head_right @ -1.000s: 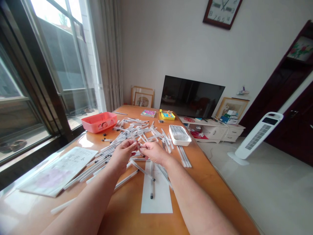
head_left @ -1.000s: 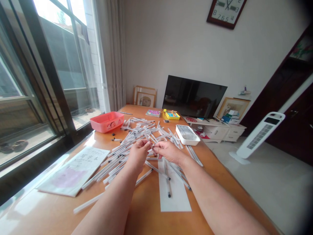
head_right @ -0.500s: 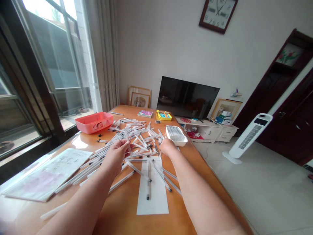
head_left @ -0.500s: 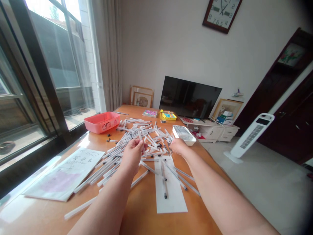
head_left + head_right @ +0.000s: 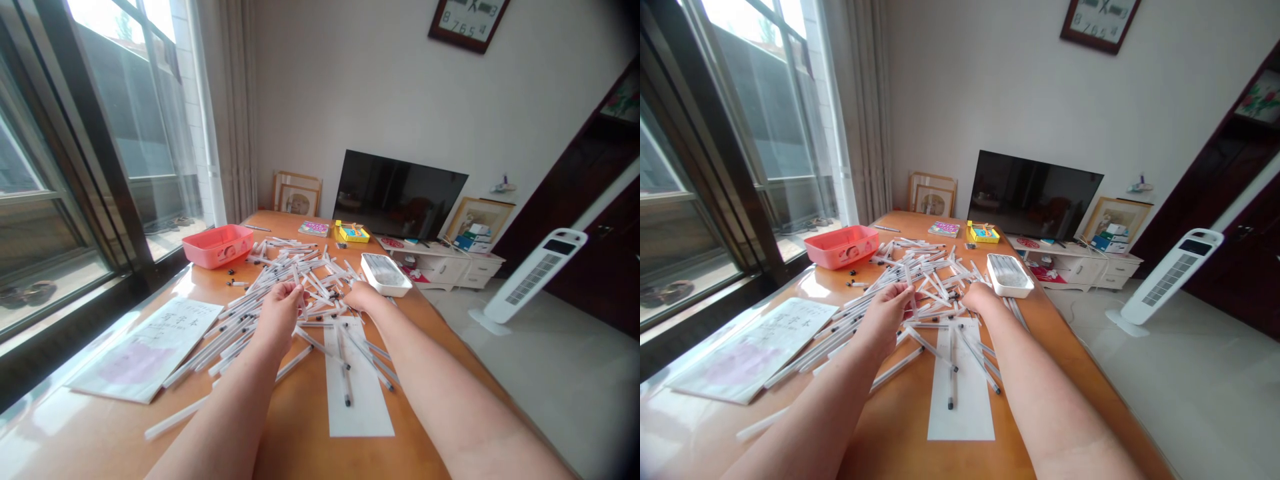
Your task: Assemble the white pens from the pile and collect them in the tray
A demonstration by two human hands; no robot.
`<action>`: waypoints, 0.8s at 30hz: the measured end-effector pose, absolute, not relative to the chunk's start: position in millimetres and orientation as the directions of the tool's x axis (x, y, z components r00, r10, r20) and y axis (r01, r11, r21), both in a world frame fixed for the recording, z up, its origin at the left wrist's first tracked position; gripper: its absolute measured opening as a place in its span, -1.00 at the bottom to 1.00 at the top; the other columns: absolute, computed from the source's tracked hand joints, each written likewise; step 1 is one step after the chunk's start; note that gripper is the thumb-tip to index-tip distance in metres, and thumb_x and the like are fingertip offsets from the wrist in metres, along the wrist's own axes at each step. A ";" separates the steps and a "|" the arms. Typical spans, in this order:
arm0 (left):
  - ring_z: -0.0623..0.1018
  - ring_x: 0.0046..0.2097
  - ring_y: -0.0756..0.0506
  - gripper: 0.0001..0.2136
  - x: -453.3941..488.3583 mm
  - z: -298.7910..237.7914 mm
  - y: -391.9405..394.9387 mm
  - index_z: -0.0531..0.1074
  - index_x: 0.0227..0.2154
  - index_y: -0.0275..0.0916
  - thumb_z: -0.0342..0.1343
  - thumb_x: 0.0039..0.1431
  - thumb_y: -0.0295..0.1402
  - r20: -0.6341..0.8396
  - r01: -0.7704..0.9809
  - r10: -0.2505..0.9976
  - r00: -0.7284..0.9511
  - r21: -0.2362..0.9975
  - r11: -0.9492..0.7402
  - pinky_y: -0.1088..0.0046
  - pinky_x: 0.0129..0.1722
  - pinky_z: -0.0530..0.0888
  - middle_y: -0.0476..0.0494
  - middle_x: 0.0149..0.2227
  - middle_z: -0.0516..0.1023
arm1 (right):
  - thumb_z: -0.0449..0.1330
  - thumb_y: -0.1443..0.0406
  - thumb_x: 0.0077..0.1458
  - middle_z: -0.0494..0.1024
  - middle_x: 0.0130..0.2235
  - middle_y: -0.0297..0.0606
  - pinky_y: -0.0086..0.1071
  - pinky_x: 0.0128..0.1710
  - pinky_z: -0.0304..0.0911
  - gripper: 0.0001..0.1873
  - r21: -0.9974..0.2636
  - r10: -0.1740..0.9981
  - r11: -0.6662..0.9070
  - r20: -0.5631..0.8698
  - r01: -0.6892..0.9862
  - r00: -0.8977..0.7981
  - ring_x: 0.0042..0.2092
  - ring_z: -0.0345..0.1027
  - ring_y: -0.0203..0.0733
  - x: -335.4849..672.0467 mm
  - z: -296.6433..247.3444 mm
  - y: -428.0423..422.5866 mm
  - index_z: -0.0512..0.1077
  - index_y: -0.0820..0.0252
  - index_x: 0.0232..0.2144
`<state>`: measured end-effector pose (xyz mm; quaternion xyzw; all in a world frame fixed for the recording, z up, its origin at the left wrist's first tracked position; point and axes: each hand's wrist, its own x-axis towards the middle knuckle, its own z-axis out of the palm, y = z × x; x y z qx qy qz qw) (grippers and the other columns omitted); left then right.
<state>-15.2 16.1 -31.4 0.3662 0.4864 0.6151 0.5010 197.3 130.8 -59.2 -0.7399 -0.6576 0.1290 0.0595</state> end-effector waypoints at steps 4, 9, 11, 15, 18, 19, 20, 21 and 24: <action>0.50 -0.39 -0.04 -0.65 -16.3 -35.5 17.6 0.47 -0.35 -0.26 0.33 -0.07 -0.09 -0.021 -0.266 0.976 -0.218 0.963 -0.039 0.42 -0.34 0.37 -0.18 -0.36 0.60 | 0.33 0.18 -0.10 0.63 -0.22 -0.01 -0.35 -0.30 0.31 -0.70 -0.281 0.992 -0.108 -0.098 0.954 0.084 -0.20 0.51 -0.01 200.6 -58.3 126.1 0.60 0.22 -0.29; 0.48 -0.41 -0.04 -0.69 -13.8 -33.2 14.1 0.46 -0.36 -0.26 0.29 -0.02 -0.12 -0.013 -0.251 0.982 -0.189 0.967 -0.036 0.43 -0.38 0.35 -0.18 -0.36 0.58 | 0.34 0.12 -0.09 0.64 -0.18 -0.01 -0.39 -0.32 0.29 -0.63 -0.296 0.991 -0.117 -0.094 0.948 0.093 -0.20 0.52 -0.01 207.8 -57.6 118.6 0.60 0.23 -0.25; 0.47 -0.41 -0.03 -0.72 -12.9 -31.9 13.3 0.46 -0.35 -0.27 0.25 0.02 -0.15 -0.015 -0.234 0.982 -0.189 0.972 -0.030 0.44 -0.38 0.35 -0.18 -0.36 0.58 | 0.34 0.10 -0.10 0.64 -0.17 0.02 -0.38 -0.31 0.29 -0.61 -0.287 0.990 -0.127 -0.100 0.949 0.103 -0.19 0.53 0.01 207.7 -56.6 118.3 0.60 0.24 -0.25; 0.45 -0.42 -0.02 -0.74 -13.1 -32.8 14.6 0.45 -0.35 -0.27 0.22 0.04 -0.16 -0.005 -0.217 0.983 -0.186 0.975 -0.036 0.44 -0.38 0.35 -0.18 -0.36 0.59 | 0.30 0.06 -0.03 0.63 -0.12 0.00 -0.37 -0.26 0.31 -0.58 -0.276 0.990 -0.123 -0.095 0.953 0.100 -0.14 0.53 0.02 203.2 -55.1 122.1 0.60 0.19 -0.17; 0.46 -0.42 -0.02 -0.72 -13.8 -34.0 16.0 0.44 -0.36 -0.27 0.24 0.02 -0.14 -0.006 -0.222 0.982 -0.189 0.974 -0.037 0.44 -0.38 0.34 -0.18 -0.36 0.59 | 0.27 0.05 0.01 0.62 -0.07 0.00 -0.36 -0.20 0.33 -0.56 -0.269 0.992 -0.110 -0.086 0.957 0.090 -0.11 0.52 0.00 198.5 -55.1 126.1 0.60 0.17 -0.13; 0.47 -0.41 -0.03 -0.71 -14.0 -34.1 16.2 0.44 -0.36 -0.27 0.25 0.01 -0.13 -0.012 -0.226 0.981 -0.194 0.974 -0.033 0.44 -0.38 0.34 -0.18 -0.36 0.59 | 0.26 0.04 0.03 0.61 -0.06 0.00 -0.36 -0.19 0.33 -0.56 -0.266 0.993 -0.106 -0.082 0.958 0.087 -0.10 0.52 -0.01 196.8 -55.0 127.3 0.59 0.17 -0.13; 0.48 -0.41 -0.03 -0.70 -14.2 -34.1 16.4 0.44 -0.35 -0.26 0.26 0.00 -0.12 -0.019 -0.231 0.980 -0.197 0.973 -0.028 0.44 -0.37 0.34 -0.18 -0.36 0.59 | 0.25 0.03 0.04 0.61 -0.06 0.00 -0.35 -0.17 0.34 -0.55 -0.262 0.994 -0.101 -0.077 0.960 0.084 -0.09 0.51 -0.01 195.0 -54.8 128.4 0.59 0.17 -0.12; 0.48 -0.40 -0.04 -0.69 -14.4 -34.0 16.5 0.44 -0.35 -0.26 0.27 -0.01 -0.11 -0.025 -0.235 0.980 -0.198 0.972 -0.023 0.43 -0.37 0.34 -0.18 -0.35 0.59 | 0.25 0.03 0.04 0.61 -0.06 0.00 -0.34 -0.16 0.34 -0.55 -0.259 0.994 -0.097 -0.071 0.961 0.081 -0.08 0.51 0.00 193.0 -54.3 129.5 0.59 0.18 -0.11; 0.49 -0.40 -0.04 -0.69 -14.7 -33.3 16.2 0.44 -0.35 -0.26 0.27 -0.01 -0.12 -0.029 -0.238 0.981 -0.192 0.971 -0.017 0.43 -0.36 0.35 -0.19 -0.34 0.60 | 0.28 0.07 0.02 0.61 -0.08 0.02 -0.33 -0.17 0.35 -0.56 -0.256 0.997 -0.072 -0.051 0.964 0.061 -0.09 0.51 0.02 186.3 -51.1 132.3 0.59 0.20 -0.10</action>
